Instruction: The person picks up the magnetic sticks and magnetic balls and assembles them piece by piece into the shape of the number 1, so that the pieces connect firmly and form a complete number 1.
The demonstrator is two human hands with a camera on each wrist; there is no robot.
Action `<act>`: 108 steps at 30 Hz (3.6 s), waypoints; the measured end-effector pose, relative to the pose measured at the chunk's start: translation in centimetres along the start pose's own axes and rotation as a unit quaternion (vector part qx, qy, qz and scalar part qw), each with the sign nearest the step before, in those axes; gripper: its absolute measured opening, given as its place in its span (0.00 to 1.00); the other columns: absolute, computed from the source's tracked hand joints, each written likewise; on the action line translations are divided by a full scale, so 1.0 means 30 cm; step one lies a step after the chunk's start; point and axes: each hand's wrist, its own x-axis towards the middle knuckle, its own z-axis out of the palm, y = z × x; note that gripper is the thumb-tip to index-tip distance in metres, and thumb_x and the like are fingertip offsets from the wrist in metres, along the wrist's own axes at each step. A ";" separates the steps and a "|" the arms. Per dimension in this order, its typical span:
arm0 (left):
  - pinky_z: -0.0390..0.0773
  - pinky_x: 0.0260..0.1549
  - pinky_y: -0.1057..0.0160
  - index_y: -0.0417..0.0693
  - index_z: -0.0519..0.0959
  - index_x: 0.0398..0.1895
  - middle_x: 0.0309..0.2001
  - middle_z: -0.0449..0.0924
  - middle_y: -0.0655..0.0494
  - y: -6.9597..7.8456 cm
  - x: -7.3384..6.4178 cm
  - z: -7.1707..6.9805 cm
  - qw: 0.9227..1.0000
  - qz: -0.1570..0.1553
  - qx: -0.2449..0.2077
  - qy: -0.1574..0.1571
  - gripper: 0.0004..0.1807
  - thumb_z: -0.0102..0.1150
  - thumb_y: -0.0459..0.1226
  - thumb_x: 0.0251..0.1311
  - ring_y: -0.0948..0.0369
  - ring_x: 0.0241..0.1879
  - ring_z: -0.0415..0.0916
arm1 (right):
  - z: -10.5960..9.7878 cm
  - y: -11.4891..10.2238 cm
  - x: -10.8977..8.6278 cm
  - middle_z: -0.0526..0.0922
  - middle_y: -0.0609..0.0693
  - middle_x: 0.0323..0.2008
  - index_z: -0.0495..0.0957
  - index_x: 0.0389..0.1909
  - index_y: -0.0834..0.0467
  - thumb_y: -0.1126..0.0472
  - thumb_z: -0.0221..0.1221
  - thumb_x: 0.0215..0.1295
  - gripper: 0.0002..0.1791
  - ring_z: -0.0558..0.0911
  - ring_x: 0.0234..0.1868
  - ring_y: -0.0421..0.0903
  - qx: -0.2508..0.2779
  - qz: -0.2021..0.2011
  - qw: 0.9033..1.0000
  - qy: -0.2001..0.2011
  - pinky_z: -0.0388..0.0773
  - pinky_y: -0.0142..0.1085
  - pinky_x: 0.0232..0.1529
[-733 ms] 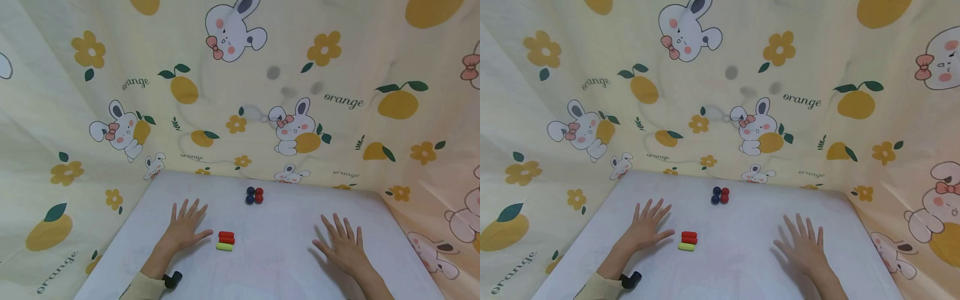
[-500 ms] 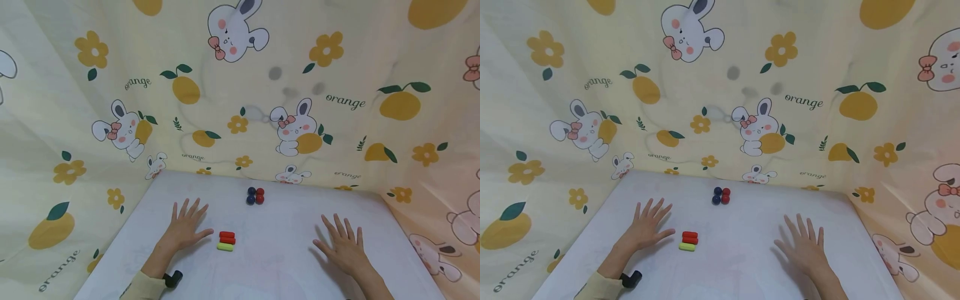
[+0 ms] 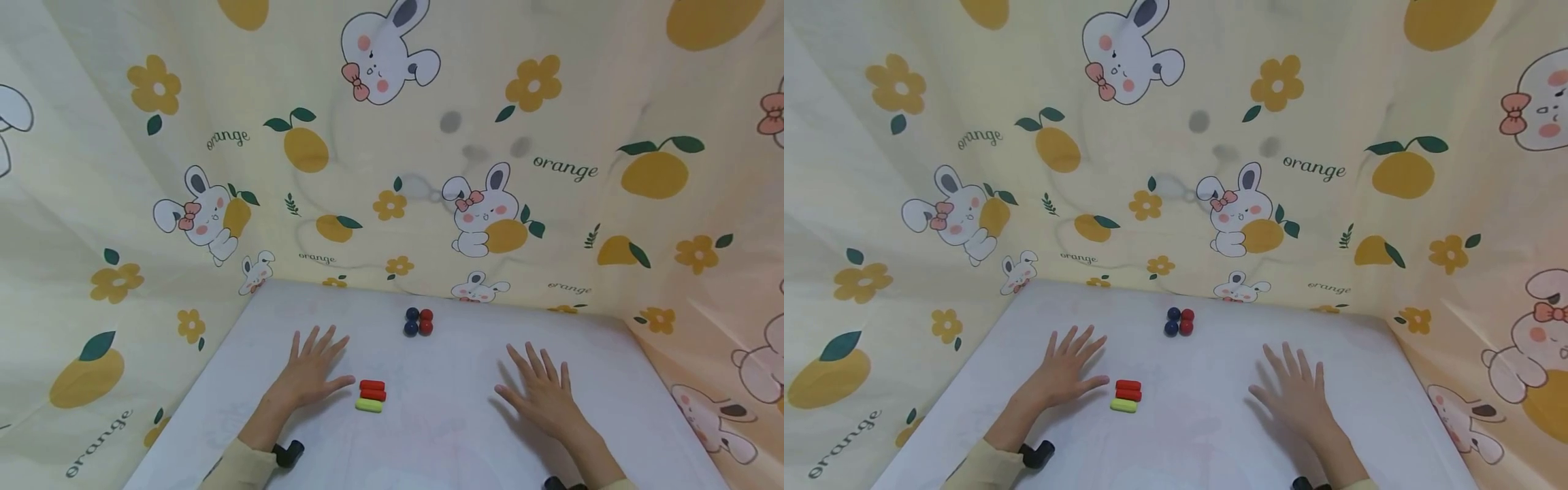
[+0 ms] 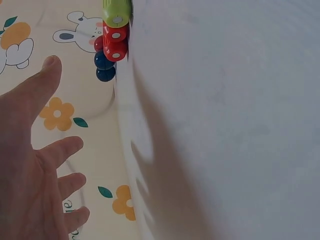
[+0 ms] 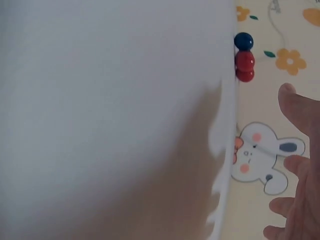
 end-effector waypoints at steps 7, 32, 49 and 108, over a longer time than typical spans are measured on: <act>0.39 0.76 0.25 0.61 0.63 0.84 0.86 0.53 0.46 0.021 0.032 0.010 1.000 0.004 0.014 -0.025 0.48 0.58 0.70 0.67 0.37 0.84 0.45 | 0.033 -0.022 0.047 0.49 0.67 0.85 0.57 0.85 0.48 0.32 0.61 0.73 0.48 0.46 0.83 0.76 0.002 -0.017 1.000 0.004 0.29 0.75 0.75; 0.38 0.77 0.27 0.63 0.63 0.84 0.86 0.53 0.48 0.077 0.108 0.026 0.997 0.035 -0.002 -0.075 0.46 0.60 0.68 0.67 0.40 0.85 0.45 | 0.119 -0.126 0.205 0.52 0.65 0.85 0.58 0.86 0.47 0.33 0.64 0.71 0.49 0.50 0.82 0.75 -0.022 -0.055 0.998 -0.018 0.35 0.77 0.75; 0.40 0.78 0.28 0.64 0.66 0.83 0.85 0.55 0.49 0.103 0.133 0.043 0.994 0.048 0.006 -0.099 0.43 0.62 0.66 0.69 0.42 0.84 0.49 | 0.167 -0.166 0.320 0.52 0.64 0.85 0.55 0.86 0.45 0.33 0.63 0.72 0.49 0.50 0.83 0.72 -0.023 -0.066 0.996 -0.059 0.38 0.75 0.76; 0.81 0.43 0.67 0.62 0.87 0.53 0.39 0.85 0.70 0.206 0.206 0.056 0.985 0.087 -0.100 -0.113 0.11 0.70 0.50 0.72 0.69 0.37 0.77 | 0.245 -0.290 0.530 0.77 0.60 0.65 0.74 0.75 0.44 0.53 0.72 0.70 0.34 0.77 0.64 0.59 -0.001 -0.051 0.996 -0.072 0.79 0.59 0.64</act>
